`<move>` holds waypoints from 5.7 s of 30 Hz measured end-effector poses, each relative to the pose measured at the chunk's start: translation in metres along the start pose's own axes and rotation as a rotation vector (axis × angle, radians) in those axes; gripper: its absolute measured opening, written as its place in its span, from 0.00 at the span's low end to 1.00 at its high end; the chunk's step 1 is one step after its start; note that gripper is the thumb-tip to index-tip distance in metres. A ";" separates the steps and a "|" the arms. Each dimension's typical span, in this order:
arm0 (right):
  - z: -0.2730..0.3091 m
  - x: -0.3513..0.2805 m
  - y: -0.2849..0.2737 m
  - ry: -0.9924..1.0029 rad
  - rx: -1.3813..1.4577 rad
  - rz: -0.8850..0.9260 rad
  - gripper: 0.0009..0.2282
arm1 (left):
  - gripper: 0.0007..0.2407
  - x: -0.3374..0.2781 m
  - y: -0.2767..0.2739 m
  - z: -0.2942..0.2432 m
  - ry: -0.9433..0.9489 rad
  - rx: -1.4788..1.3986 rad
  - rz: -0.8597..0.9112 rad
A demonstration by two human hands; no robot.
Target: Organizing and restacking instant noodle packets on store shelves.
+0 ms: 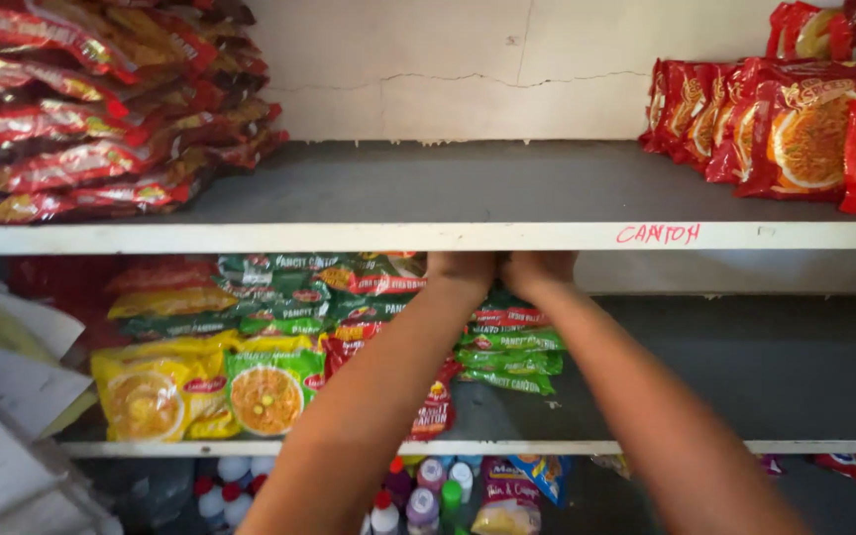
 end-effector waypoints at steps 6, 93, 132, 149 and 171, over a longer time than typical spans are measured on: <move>0.004 -0.055 -0.061 -0.147 0.173 0.161 0.23 | 0.15 -0.061 -0.137 -0.022 0.266 0.109 0.037; 0.333 0.200 -0.058 -0.387 0.659 -0.521 0.24 | 0.26 0.019 -0.322 0.388 -0.011 0.237 -0.660; 0.040 -0.210 -0.167 -0.082 0.437 -0.216 0.24 | 0.20 -0.194 -0.197 0.008 0.323 -0.740 -0.272; -0.022 -0.102 -0.064 -0.021 0.414 -0.006 0.19 | 0.13 -0.120 -0.147 0.002 0.111 -0.131 -0.230; 0.007 -0.108 -0.057 -0.045 0.179 -0.277 0.23 | 0.19 -0.106 -0.118 -0.005 0.048 -0.011 -0.212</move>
Point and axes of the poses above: each hand's wrist, its own x-axis towards the middle knuckle, its own y-axis out of the palm, z = x × y, the point moved 2 cm from there along x, towards the middle knuckle, and after that the axes turned 2 degrees about -y, right-handed, at the moved point
